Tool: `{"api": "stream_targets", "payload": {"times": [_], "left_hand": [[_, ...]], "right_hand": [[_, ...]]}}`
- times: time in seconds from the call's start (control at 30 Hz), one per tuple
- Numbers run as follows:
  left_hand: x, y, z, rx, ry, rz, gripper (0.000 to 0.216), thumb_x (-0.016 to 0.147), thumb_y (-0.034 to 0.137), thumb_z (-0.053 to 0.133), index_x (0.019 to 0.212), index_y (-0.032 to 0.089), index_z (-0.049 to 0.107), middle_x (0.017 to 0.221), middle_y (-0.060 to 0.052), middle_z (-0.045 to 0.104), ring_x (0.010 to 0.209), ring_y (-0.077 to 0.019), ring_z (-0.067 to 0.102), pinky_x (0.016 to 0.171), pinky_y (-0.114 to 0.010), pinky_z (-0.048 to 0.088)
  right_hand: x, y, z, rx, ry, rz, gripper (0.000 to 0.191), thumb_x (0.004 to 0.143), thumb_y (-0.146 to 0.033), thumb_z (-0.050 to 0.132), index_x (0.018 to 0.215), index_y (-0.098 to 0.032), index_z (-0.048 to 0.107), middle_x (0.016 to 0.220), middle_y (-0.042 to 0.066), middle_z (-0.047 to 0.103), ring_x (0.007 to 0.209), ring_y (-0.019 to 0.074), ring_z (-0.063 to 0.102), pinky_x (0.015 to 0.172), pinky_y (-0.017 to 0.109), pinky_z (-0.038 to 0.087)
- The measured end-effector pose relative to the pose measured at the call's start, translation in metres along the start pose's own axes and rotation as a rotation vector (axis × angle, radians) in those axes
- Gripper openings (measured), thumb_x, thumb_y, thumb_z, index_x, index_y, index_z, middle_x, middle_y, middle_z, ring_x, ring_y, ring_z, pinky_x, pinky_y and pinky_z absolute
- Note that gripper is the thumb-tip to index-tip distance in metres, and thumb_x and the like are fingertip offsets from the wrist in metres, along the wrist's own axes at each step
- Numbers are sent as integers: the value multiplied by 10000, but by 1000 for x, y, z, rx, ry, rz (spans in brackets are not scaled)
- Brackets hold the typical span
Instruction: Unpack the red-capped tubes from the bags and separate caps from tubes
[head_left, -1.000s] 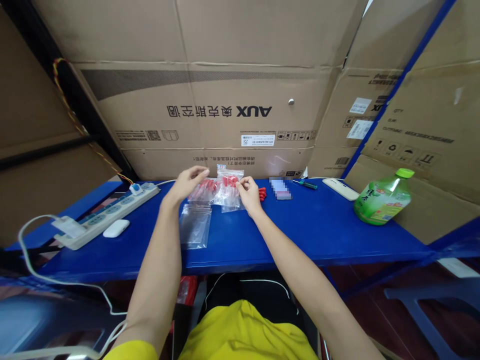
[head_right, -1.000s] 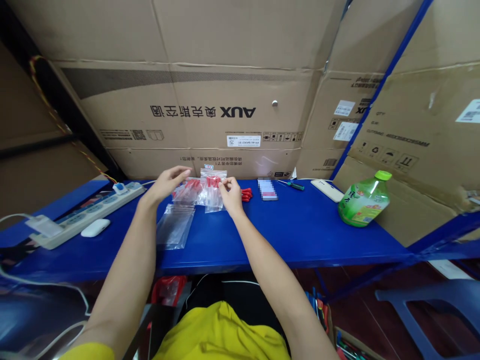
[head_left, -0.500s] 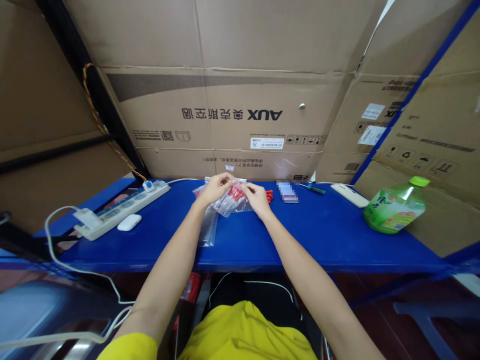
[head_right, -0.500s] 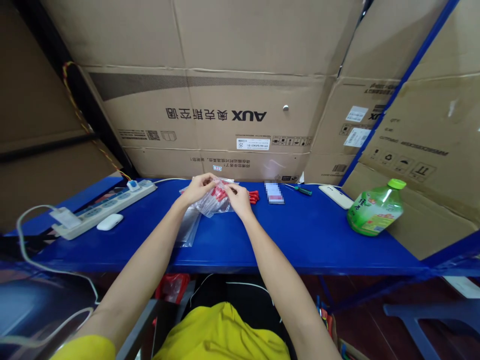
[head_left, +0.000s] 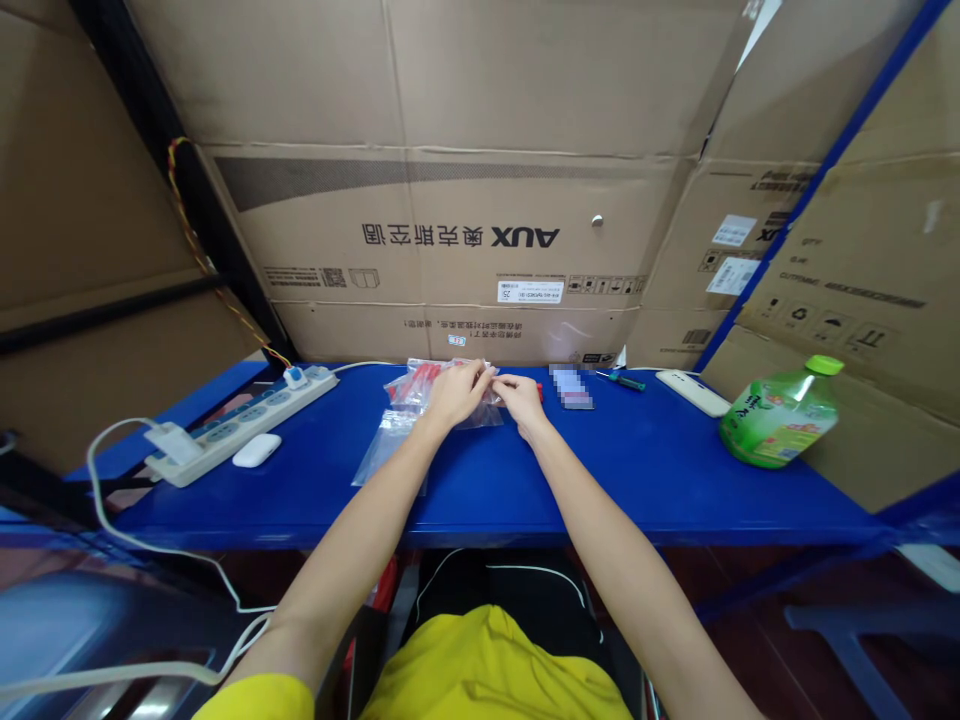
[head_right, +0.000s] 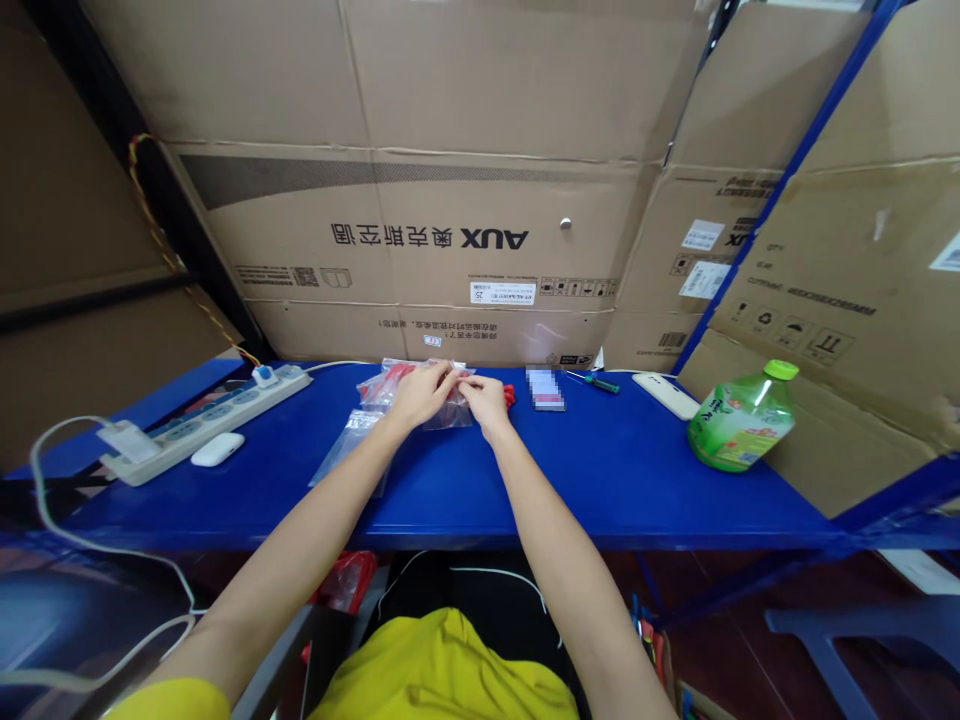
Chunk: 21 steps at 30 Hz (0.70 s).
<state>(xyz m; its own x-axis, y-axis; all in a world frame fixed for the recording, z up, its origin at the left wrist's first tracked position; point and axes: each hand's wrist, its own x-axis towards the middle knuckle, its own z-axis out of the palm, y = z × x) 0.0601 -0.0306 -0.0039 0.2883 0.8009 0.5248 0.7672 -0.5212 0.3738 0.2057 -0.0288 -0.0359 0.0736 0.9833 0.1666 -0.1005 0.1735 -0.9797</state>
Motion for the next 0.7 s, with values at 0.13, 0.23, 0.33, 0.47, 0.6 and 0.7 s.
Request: {"api": "stream_targets", "payload": {"times": [0.13,0.23,0.33,0.47,0.6,0.7], "left_hand": [[0,-6,5,-23,5,-70,366,1027,436,478,816,202,663,841,-115,740,778,-246,646,667,-332,342],[2,-11,8,-24,15,-107,339,1011,378,488,771,201,649,819,-123,732,764,-250,641,675,-342,353],[5,-14,11,-71,36,-83,312,1002,333,476,753,208,615,806,-115,713,755,-240,624,674,-337,358],[7,-11,11,-215,72,-70,253,974,289,479,744,210,548,767,-71,673,705,-197,573,667,-311,358],[7,-7,10,-334,112,-92,237,918,278,508,694,206,478,664,-4,574,647,-152,498,645,-286,335],[7,-8,12,-362,129,-105,227,880,270,517,672,204,456,638,11,524,657,-145,468,639,-275,324]], "right_hand": [[-2,-1,1,-30,0,-6,310,624,-466,796,697,-171,732,679,10,703,672,167,634,631,273,527],[-3,-2,1,-40,-4,-2,335,605,-477,821,704,-171,727,692,19,711,681,172,630,616,275,518],[-3,-4,1,0,-24,21,352,607,-494,826,725,-184,706,711,15,701,691,169,621,595,269,514],[-2,-6,0,166,-67,115,325,638,-463,804,746,-208,634,684,-25,646,650,144,609,594,259,520],[-2,-7,3,182,-79,118,308,691,-447,771,748,-218,574,679,-36,613,661,147,618,630,273,545],[-1,-5,6,171,-56,101,270,718,-431,742,759,-215,586,683,-33,607,657,150,610,634,289,566]]}}
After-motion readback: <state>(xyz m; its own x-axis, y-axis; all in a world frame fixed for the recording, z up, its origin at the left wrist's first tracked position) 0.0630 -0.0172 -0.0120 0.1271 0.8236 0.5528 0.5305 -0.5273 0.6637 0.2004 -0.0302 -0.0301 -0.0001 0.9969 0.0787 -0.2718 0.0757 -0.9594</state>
